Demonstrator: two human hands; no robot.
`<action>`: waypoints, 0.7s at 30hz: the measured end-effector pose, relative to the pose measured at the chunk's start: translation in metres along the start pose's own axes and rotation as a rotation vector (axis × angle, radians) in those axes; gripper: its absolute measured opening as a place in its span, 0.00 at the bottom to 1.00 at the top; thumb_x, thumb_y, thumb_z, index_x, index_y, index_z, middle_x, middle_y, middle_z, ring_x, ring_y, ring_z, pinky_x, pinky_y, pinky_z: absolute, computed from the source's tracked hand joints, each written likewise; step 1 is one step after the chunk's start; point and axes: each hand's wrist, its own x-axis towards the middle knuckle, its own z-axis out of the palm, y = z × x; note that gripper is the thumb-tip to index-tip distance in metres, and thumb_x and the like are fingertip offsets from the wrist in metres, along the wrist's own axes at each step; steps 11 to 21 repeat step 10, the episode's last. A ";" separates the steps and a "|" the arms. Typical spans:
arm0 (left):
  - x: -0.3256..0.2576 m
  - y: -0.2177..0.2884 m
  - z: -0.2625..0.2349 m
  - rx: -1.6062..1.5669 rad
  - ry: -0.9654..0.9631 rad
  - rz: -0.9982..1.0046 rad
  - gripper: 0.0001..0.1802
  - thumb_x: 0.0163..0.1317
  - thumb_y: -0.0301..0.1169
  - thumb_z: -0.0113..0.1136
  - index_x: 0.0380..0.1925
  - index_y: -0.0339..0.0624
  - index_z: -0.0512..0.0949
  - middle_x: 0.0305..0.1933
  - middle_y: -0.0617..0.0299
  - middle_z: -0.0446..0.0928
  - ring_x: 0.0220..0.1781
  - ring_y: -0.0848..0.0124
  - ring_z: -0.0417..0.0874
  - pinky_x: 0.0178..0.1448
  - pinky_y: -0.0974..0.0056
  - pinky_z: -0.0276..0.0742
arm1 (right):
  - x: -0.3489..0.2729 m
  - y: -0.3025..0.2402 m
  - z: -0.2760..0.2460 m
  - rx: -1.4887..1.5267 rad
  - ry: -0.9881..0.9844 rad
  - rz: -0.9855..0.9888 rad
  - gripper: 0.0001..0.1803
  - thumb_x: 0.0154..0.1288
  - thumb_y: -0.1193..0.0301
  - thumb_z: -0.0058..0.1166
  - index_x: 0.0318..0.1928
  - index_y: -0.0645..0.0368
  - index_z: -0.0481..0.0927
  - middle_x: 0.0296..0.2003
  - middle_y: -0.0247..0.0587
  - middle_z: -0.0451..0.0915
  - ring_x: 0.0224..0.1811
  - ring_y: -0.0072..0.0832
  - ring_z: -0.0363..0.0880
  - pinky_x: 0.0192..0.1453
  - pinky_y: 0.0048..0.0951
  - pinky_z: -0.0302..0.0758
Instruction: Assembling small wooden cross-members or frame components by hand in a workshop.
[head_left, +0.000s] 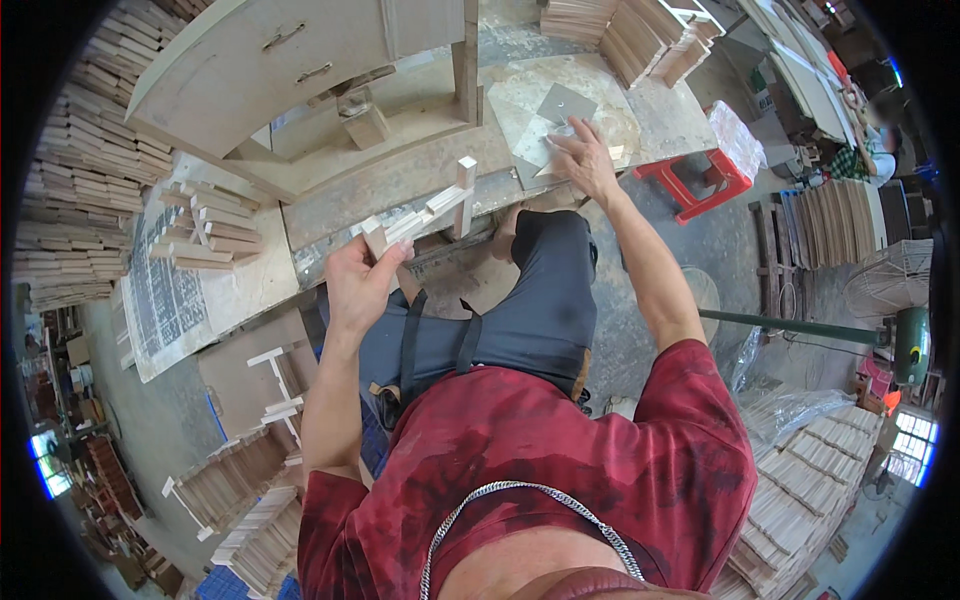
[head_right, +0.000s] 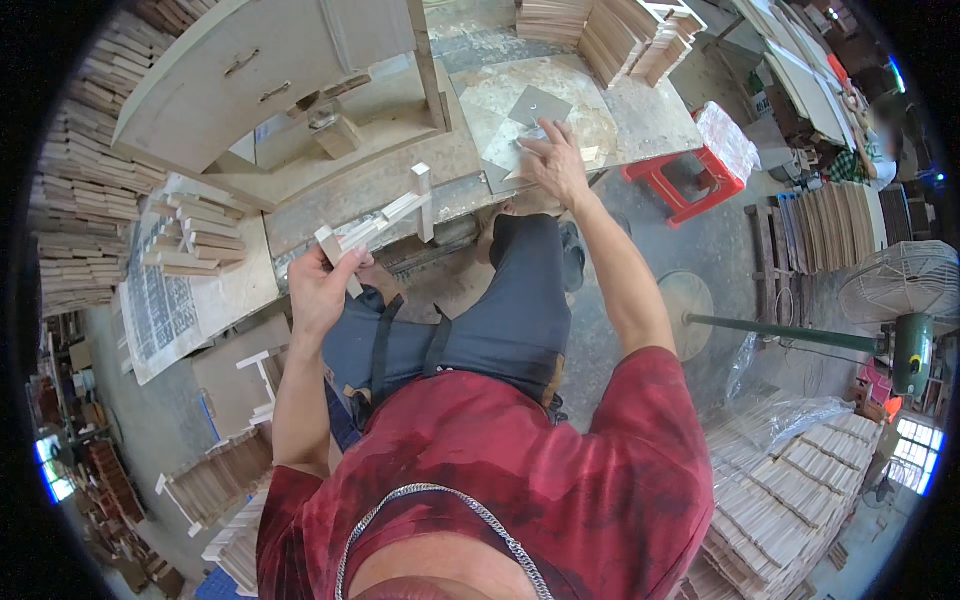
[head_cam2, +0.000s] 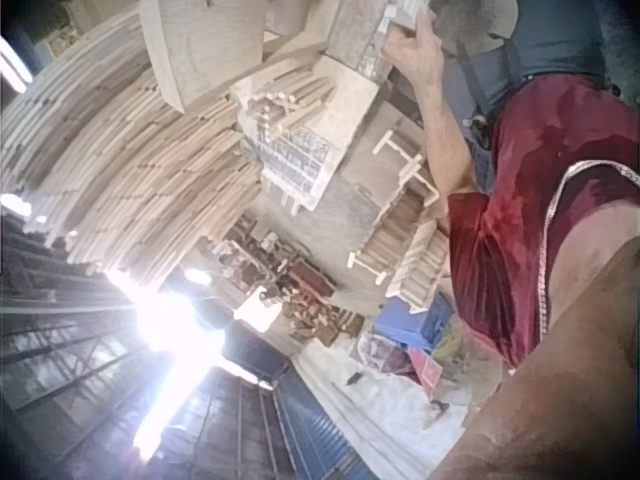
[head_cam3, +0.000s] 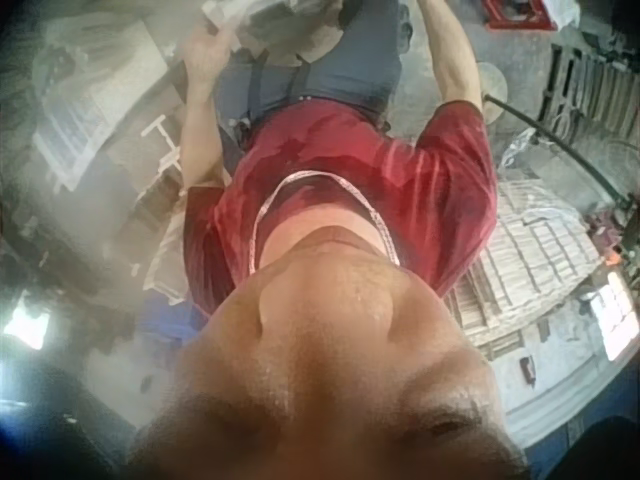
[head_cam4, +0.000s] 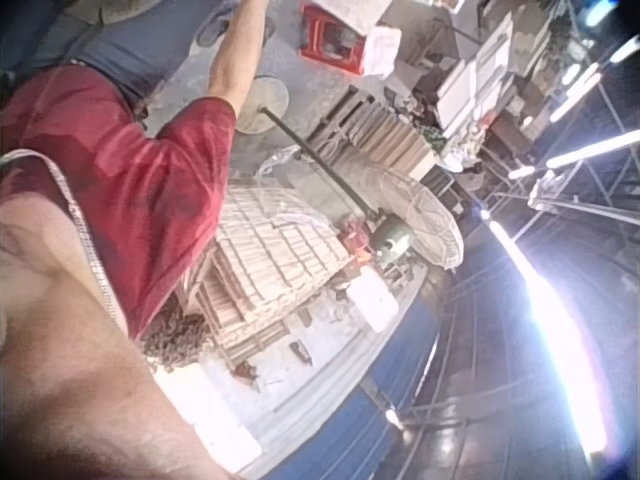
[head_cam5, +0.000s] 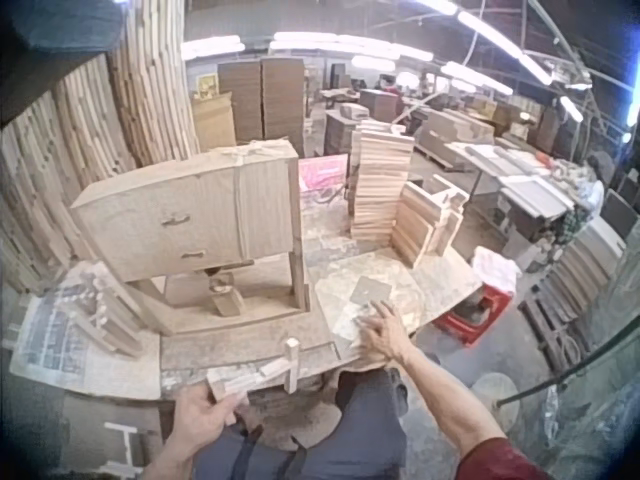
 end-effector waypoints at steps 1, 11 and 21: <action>0.000 0.000 0.001 0.046 0.038 0.017 0.13 0.64 0.33 0.69 0.40 0.32 0.86 0.32 0.60 0.87 0.34 0.77 0.82 0.42 0.68 0.76 | -0.004 -0.011 -0.004 0.320 -0.008 0.087 0.23 0.64 0.65 0.56 0.61 0.48 0.82 0.69 0.53 0.69 0.73 0.49 0.64 0.75 0.42 0.62; -0.011 0.015 0.018 0.414 0.272 0.387 0.16 0.60 0.38 0.71 0.34 0.33 0.82 0.23 0.50 0.81 0.22 0.61 0.79 0.31 0.60 0.73 | -0.041 -0.177 -0.102 1.341 -0.143 0.061 0.30 0.59 0.84 0.50 0.65 0.60 0.76 0.66 0.43 0.69 0.65 0.37 0.74 0.74 0.41 0.66; -0.011 0.015 0.018 0.414 0.272 0.387 0.16 0.60 0.38 0.71 0.34 0.33 0.82 0.23 0.50 0.81 0.22 0.61 0.79 0.31 0.60 0.73 | -0.041 -0.177 -0.102 1.341 -0.143 0.061 0.30 0.59 0.84 0.50 0.65 0.60 0.76 0.66 0.43 0.69 0.65 0.37 0.74 0.74 0.41 0.66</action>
